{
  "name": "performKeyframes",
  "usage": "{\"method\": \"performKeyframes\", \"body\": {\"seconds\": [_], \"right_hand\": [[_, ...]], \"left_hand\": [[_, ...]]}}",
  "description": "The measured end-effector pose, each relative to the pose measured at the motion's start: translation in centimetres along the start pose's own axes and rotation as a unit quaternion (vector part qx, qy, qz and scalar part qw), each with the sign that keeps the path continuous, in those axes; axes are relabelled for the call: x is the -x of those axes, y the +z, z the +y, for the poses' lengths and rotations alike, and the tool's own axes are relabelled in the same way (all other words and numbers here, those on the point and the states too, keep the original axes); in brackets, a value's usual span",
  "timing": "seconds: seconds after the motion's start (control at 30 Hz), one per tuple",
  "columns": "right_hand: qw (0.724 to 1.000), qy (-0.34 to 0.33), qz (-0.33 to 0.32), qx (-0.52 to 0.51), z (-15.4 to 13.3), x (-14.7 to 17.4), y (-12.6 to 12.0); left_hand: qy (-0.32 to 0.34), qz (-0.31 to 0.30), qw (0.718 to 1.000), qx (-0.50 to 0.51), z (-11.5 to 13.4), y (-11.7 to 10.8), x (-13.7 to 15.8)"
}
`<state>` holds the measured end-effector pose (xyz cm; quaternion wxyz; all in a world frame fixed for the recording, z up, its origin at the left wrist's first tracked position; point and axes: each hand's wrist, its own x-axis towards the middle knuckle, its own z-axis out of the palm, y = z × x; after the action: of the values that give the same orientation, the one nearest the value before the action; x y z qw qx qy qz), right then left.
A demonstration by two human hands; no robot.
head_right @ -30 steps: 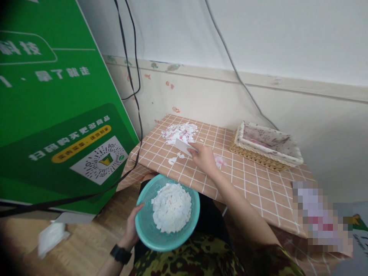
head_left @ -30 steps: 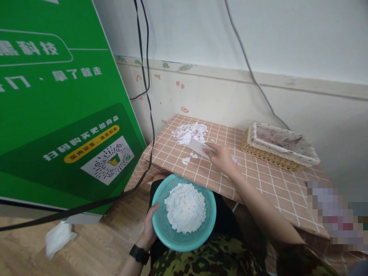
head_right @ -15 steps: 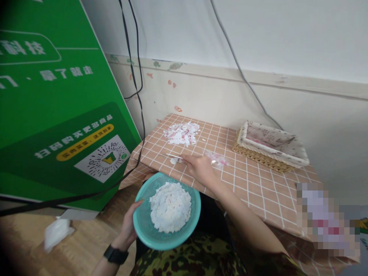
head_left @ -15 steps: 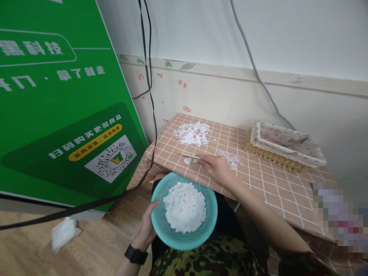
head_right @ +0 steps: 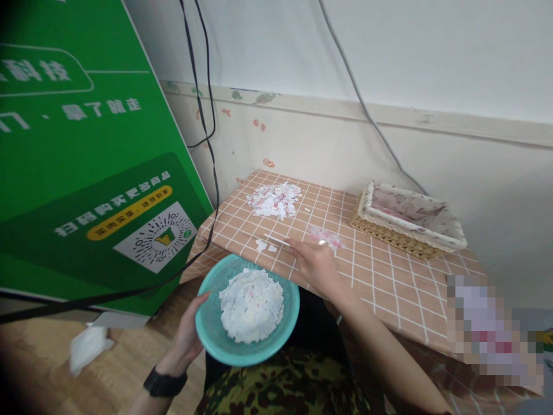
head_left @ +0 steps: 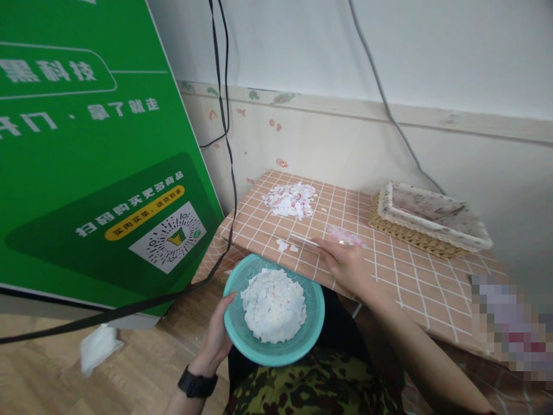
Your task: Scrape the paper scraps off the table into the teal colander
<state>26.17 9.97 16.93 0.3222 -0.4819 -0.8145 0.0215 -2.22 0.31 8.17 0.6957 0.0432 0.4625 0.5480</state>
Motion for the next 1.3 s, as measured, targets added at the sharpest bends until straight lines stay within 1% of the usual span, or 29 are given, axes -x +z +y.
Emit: {"method": "performKeyframes", "body": {"seconds": [0.03,0.1,0.27,0.4,0.47,0.6,0.67,0.8,0.87,0.93,1.0,1.13,1.2,1.3], "right_hand": [[1.0,0.0,0.004,0.002,-0.1,0.3,-0.1],[1.0,-0.004,-0.009,-0.015,-0.3,0.7,-0.1],[0.992,-0.042,-0.068,-0.093,-1.1,1.7,-0.3],[0.993,-0.035,-0.055,-0.093,-1.3,2.0,-0.6],[0.993,-0.034,-0.054,-0.095,-1.7,2.1,-0.8],[0.981,-0.069,-0.089,-0.155,-2.7,2.3,-0.9],[0.98,-0.075,-0.083,-0.166,-2.8,2.1,-0.7],[0.994,-0.017,-0.023,-0.105,-1.8,0.8,0.5],[0.997,-0.01,-0.008,-0.08,-1.4,0.2,1.2],[0.996,-0.028,-0.017,-0.077,-1.4,-0.1,1.7],[0.994,-0.058,-0.045,-0.084,-2.0,0.1,1.7],[0.983,-0.107,-0.096,-0.112,-3.9,1.3,0.8],[0.98,-0.104,-0.099,-0.135,-4.5,1.8,0.2],[0.988,-0.05,-0.053,-0.14,-4.3,1.8,-0.5]], "left_hand": [[-0.001,-0.006,1.0,0.002,0.1,0.0,0.0],[0.0,-0.011,1.0,0.003,0.2,0.1,0.0],[-0.004,-0.014,1.0,-0.01,0.4,0.4,0.2],[0.027,0.001,0.999,-0.022,0.9,0.6,0.5],[0.029,0.008,0.999,-0.023,1.1,0.7,0.6],[0.032,0.0,0.999,-0.018,1.4,1.0,0.9],[0.034,-0.008,0.999,-0.018,1.5,1.2,1.0],[0.034,-0.01,0.999,-0.02,1.6,1.4,1.0],[0.041,-0.009,0.999,-0.017,1.6,1.2,0.9],[0.045,-0.011,0.999,-0.012,1.5,1.1,0.7],[0.044,-0.012,0.999,-0.008,1.5,0.9,0.6],[0.047,0.004,0.999,-0.004,1.5,1.0,0.6],[0.046,0.007,0.999,0.0,1.5,1.0,0.6],[0.039,0.004,0.999,0.0,1.5,1.0,0.6]]}}
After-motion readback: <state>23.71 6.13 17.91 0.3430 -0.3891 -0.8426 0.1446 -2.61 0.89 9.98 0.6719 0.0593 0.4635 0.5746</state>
